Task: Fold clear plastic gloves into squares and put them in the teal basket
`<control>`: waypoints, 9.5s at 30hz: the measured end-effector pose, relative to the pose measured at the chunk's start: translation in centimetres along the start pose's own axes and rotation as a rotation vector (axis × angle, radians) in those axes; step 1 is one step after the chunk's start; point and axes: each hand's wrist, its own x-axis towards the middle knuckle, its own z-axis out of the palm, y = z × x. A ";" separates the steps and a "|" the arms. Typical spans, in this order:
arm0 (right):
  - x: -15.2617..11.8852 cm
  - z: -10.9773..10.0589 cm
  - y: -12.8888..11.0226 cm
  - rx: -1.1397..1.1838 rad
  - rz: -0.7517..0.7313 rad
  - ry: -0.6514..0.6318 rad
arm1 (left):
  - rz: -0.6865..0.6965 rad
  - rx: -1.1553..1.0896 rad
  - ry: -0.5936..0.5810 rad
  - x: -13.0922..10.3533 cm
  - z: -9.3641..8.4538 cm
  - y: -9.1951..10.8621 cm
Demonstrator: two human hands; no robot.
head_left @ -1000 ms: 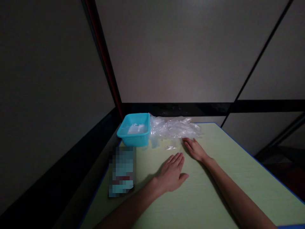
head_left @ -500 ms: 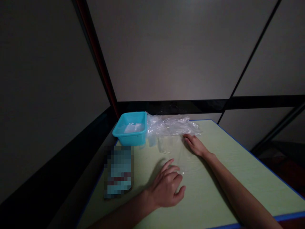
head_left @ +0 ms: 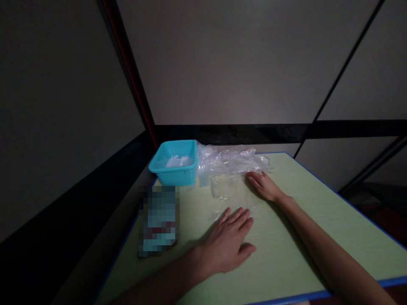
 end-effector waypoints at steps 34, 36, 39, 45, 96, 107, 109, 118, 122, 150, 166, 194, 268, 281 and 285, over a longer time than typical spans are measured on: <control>-0.6 -1.0 -3.2 0.214 -0.281 -0.022 | 0.107 -0.088 -0.024 -0.2 -0.9 0.1; -0.8 -0.9 -4.1 0.283 -0.320 -0.075 | 0.144 -0.071 -0.090 -0.2 -0.9 -0.1; -1.0 -0.6 -5.5 0.357 -0.363 -0.144 | 0.220 -0.079 -0.148 -0.3 -1.2 0.2; -0.8 0.0 -6.2 0.355 -0.325 -0.135 | 0.352 -0.126 -0.190 -0.6 -1.4 1.2; -0.5 -1.6 -0.2 0.532 -0.016 0.057 | 0.360 -0.170 -0.166 -0.8 -1.9 1.5; -0.9 0.2 -8.0 0.299 -0.586 -0.194 | 0.420 -0.148 -0.176 -0.8 -1.5 1.5; -0.6 0.7 -8.1 0.255 -0.610 -0.185 | 0.426 -0.135 -0.168 -0.8 -1.5 1.5; 0.8 1.6 -8.2 0.167 -0.612 -0.216 | 0.438 -0.102 -0.198 -0.7 -1.7 1.6; 0.7 1.8 -7.9 0.113 -0.561 -0.288 | 0.428 -0.080 -0.196 -0.8 -1.8 1.7; 3.1 -1.5 -6.8 0.145 -0.401 -0.362 | 0.200 0.033 0.031 3.7 1.2 4.5; -11.6 -0.5 -7.9 -0.043 0.017 -0.072 | -0.217 0.283 0.084 1.9 -0.3 -2.9; -11.4 -1.4 -12.5 0.049 -0.046 -0.105 | -0.466 0.450 0.186 -5.4 1.7 1.8; -10.6 3.0 -16.4 -0.167 0.210 -0.008 | -0.387 0.507 0.236 -5.9 2.2 0.9; -14.4 1.5 -11.7 -0.324 0.285 0.026 | -0.424 0.493 0.209 -5.9 2.1 1.2; -15.5 1.0 -10.4 -0.332 0.309 0.033 | -0.425 0.481 0.192 -5.9 2.0 1.1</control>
